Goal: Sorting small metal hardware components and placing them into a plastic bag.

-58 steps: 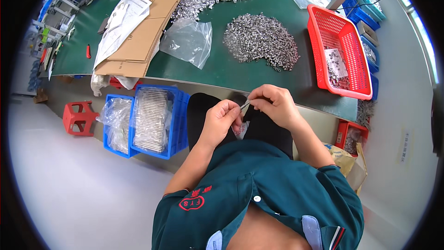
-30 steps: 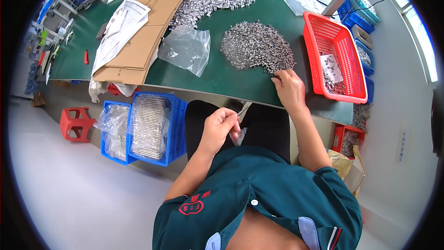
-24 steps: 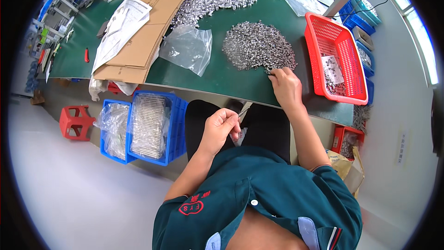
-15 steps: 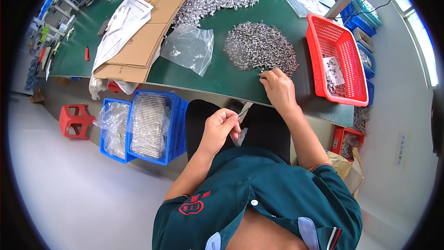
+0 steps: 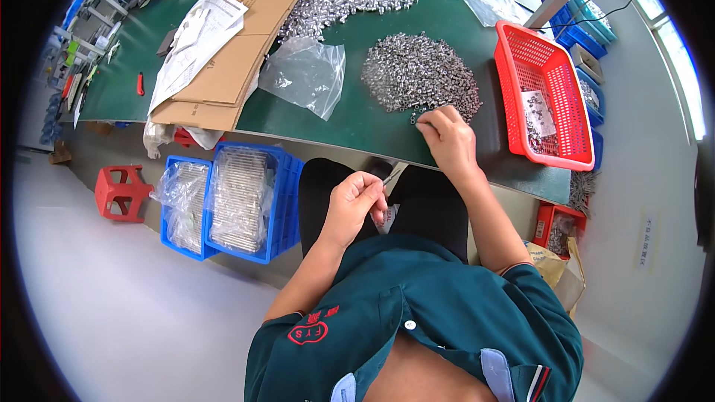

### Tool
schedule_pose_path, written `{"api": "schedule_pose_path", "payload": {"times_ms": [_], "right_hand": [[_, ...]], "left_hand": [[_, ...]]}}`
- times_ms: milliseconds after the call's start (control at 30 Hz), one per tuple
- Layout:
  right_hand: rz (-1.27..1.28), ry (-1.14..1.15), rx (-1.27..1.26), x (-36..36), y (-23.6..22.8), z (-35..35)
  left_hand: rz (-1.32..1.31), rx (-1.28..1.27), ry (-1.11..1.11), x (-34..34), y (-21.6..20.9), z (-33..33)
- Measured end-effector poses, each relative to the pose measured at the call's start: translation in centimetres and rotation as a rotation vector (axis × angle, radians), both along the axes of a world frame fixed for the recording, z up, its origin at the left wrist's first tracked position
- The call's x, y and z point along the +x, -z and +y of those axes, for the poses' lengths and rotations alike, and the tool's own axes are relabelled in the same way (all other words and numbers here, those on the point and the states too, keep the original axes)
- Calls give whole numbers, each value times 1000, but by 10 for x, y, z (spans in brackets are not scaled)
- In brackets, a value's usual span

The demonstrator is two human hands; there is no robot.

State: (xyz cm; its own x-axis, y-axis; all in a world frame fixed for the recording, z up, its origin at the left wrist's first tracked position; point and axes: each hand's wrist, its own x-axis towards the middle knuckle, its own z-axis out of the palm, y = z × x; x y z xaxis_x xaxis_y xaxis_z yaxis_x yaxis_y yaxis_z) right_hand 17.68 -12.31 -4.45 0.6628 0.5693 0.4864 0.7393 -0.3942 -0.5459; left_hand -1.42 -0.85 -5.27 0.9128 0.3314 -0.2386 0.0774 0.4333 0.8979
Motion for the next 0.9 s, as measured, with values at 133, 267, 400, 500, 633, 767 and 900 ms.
{"api": "schedule_pose_path", "payload": {"times_ms": [133,267,400,500,633,767,900], "right_hand": [[429,-32,149,-1,-13,-9],[1294,-299,337,-20,-26,-23],[1571,-382,423,-33,-24,-25],[1686,-421,445,-35,-21,-24],[1784,-463,453,-36,-17,-25],[1926,-509,481,-35,-12,-25],[1983,-552,429,-31,-12,-29]], "left_hand": [[-1,6,-19,1,1,-1],[5,5,-12,4,-2,-1],[9,35,-6,6,-3,-4],[12,38,9,6,-4,-5],[33,114,13,4,-7,-5],[33,199,30,3,-9,-6],[23,313,29,2,-9,-5]]}}
